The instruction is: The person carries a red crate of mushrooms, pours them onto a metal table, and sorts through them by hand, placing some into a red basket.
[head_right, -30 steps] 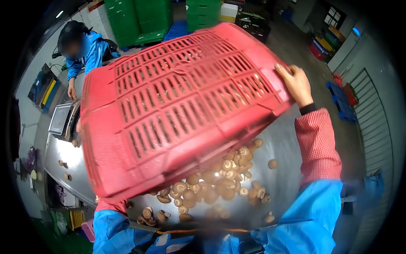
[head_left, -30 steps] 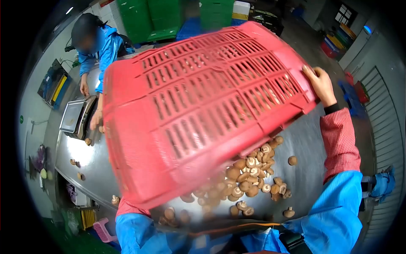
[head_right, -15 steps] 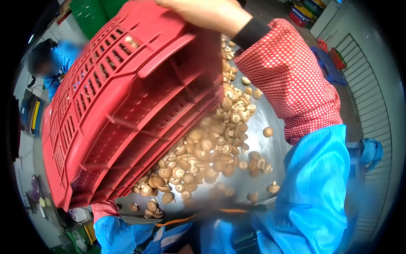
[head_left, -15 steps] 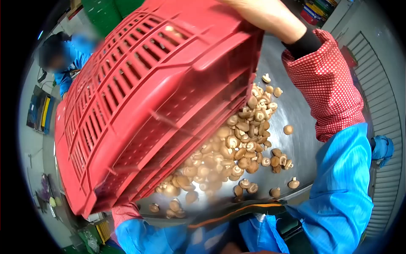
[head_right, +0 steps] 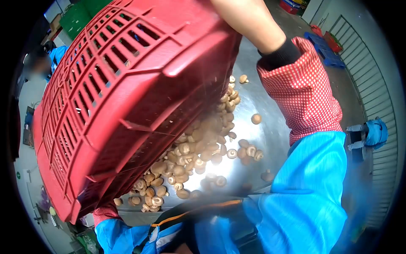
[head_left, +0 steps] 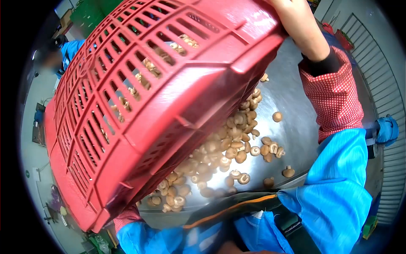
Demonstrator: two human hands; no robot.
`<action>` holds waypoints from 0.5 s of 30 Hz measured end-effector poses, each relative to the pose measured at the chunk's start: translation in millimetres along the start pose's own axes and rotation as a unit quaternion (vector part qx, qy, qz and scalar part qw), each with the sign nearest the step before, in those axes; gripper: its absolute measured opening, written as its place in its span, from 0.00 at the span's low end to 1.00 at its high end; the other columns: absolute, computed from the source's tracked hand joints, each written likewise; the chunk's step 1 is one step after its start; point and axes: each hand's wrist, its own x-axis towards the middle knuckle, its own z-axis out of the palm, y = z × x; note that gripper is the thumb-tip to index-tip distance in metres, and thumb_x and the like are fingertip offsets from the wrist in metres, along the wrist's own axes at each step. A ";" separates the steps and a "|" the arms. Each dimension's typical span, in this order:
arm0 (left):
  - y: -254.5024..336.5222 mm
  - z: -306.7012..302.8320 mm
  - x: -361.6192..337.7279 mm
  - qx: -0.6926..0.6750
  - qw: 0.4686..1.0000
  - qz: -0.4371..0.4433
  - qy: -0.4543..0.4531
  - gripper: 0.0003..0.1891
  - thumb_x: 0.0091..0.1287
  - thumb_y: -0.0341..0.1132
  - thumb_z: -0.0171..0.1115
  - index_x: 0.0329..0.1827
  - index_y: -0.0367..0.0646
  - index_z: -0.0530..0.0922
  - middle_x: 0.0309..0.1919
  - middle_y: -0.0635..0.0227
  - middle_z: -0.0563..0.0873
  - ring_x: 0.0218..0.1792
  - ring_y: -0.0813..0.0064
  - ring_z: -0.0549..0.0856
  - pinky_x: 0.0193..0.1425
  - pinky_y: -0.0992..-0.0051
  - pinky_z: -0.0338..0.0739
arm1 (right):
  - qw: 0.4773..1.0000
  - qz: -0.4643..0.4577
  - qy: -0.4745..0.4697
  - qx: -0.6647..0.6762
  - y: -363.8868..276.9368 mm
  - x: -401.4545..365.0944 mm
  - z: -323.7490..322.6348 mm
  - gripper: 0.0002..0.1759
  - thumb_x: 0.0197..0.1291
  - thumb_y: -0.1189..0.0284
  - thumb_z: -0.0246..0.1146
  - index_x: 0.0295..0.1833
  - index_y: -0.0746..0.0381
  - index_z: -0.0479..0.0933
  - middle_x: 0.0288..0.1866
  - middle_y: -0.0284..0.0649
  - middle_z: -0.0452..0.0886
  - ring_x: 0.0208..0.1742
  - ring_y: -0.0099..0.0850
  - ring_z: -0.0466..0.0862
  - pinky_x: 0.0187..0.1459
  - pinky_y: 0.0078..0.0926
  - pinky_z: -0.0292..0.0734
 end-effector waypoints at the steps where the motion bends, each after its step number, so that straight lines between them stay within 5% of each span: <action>1: 0.0 -2.9 4.1 0.005 1.000 0.002 -0.005 0.27 0.76 0.51 0.59 0.65 0.36 0.79 0.54 0.61 0.88 0.49 0.71 0.89 0.55 0.71 0.83 | 1.000 0.003 0.011 0.007 3.4 -2.6 4.4 0.22 0.70 0.55 0.66 0.44 0.68 0.82 0.37 0.37 0.85 0.38 0.23 0.80 0.42 0.23 0.76; 6: 2.8 -33.7 22.2 0.022 0.999 0.018 -0.028 0.26 0.76 0.50 0.60 0.65 0.36 0.79 0.54 0.61 0.88 0.48 0.72 0.89 0.55 0.71 0.83 | 0.999 0.009 -0.032 -0.018 -1.6 -6.3 23.5 0.22 0.72 0.57 0.64 0.55 0.66 0.81 0.46 0.34 0.84 0.48 0.21 0.80 0.53 0.19 0.73; 8: 4.4 -35.5 22.5 0.031 0.999 0.027 -0.031 0.26 0.75 0.50 0.60 0.64 0.36 0.79 0.53 0.61 0.89 0.48 0.72 0.89 0.55 0.71 0.83 | 1.000 0.001 -0.003 -0.006 4.2 -12.5 21.3 0.26 0.66 0.54 0.70 0.52 0.69 0.83 0.43 0.39 0.88 0.44 0.24 0.85 0.50 0.22 0.78; 15: 9.0 -25.2 7.1 0.064 0.995 0.065 -0.032 0.25 0.75 0.49 0.60 0.64 0.36 0.80 0.53 0.62 0.89 0.48 0.73 0.89 0.54 0.72 0.83 | 1.000 0.013 -0.015 0.018 -12.3 -17.2 27.9 0.22 0.67 0.59 0.68 0.52 0.69 0.83 0.45 0.39 0.86 0.46 0.24 0.82 0.51 0.23 0.76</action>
